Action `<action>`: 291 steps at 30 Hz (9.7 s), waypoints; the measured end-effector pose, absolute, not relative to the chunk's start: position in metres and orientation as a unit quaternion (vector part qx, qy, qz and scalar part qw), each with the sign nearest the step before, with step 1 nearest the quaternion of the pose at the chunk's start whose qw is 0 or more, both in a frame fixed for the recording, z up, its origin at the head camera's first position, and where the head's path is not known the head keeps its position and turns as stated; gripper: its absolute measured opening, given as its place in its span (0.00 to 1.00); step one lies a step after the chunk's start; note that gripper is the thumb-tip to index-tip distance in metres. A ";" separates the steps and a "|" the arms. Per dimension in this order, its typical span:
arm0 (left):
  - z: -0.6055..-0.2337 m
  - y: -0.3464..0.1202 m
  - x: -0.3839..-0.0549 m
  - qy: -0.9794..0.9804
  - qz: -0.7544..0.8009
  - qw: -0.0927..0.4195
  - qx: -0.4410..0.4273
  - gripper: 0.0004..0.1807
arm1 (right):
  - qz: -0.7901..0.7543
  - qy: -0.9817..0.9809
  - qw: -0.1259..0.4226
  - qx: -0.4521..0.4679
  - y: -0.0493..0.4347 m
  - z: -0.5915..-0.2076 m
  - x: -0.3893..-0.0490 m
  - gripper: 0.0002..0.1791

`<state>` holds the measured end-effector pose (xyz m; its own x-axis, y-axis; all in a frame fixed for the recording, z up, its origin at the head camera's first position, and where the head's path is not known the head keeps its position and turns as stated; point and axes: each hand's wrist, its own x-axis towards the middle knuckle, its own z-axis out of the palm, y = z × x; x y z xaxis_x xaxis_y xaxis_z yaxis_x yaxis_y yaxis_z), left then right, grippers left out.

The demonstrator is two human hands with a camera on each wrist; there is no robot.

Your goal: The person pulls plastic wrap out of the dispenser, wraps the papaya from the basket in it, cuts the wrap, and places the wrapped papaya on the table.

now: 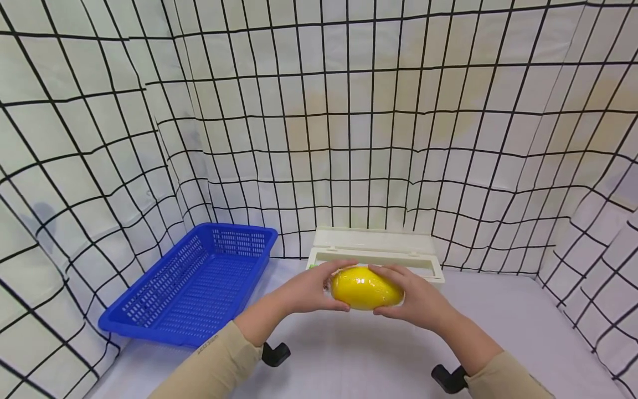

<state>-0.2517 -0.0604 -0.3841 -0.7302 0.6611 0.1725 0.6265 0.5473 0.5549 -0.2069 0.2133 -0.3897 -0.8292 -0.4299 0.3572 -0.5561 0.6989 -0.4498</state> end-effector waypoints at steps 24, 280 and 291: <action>-0.374 -0.047 -0.262 0.883 0.157 -0.082 0.435 0.49 | 0.388 -0.897 0.011 0.211 0.221 -0.386 -0.225 0.45; -0.463 -0.074 -0.314 0.841 0.541 0.020 0.005 0.36 | 0.076 -0.963 -0.063 0.252 0.068 -0.378 -0.330 0.06; -0.460 -0.077 -0.315 0.831 0.556 0.016 -0.022 0.36 | 0.044 -0.958 -0.058 0.278 0.089 -0.374 -0.330 0.06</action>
<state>-0.3152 -0.0767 -0.4602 -0.9985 -0.0183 -0.0510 -0.0541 0.3800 0.9234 -0.3302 0.0889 -0.3735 -0.8390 -0.5371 -0.0871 -0.5268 0.8418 -0.1175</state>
